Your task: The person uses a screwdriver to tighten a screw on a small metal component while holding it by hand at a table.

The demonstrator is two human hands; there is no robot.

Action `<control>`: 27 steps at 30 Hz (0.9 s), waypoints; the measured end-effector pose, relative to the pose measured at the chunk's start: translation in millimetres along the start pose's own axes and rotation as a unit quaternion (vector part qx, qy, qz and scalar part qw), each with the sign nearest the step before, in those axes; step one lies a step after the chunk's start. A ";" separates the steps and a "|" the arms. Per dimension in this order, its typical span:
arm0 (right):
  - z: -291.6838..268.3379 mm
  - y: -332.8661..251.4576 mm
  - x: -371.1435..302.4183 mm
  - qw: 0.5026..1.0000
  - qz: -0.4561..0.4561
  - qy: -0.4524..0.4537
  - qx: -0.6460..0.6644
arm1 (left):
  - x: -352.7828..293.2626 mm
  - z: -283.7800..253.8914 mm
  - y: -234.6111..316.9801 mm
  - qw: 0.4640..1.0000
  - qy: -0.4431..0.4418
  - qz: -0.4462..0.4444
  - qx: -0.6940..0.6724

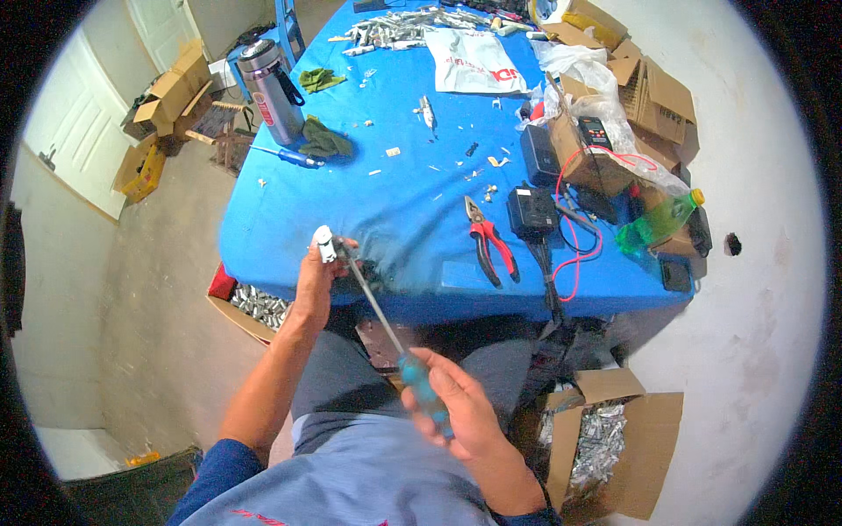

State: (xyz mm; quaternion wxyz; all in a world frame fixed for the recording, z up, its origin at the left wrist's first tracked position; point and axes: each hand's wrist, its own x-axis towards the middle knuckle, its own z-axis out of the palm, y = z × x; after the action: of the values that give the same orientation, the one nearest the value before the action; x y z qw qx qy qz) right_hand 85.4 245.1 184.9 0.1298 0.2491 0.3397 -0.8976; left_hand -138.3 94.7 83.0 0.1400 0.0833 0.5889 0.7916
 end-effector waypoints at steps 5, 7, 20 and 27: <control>6.8 8.0 -11.3 0.999 -0.011 -0.016 0.035 | 2.3 15.8 0.5 1.000 -0.021 -0.010 -0.014; 10.5 8.4 -16.3 0.999 -0.002 -0.024 0.034 | -3.2 19.4 2.8 1.000 0.001 0.007 -0.013; 15.3 23.5 -18.1 0.991 -0.105 0.003 -0.085 | -48.8 48.5 11.2 0.999 -0.045 -0.018 0.018; 1.8 24.2 -26.7 0.961 -0.228 0.050 -0.149 | -47.5 45.1 25.4 0.979 -0.015 -0.133 -0.155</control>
State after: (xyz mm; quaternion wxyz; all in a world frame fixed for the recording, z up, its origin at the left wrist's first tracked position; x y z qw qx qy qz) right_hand 116.9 227.8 187.2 -0.0601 0.1877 0.5238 -0.8287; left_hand -83.1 113.8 122.1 0.2644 -0.0065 0.4627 0.8462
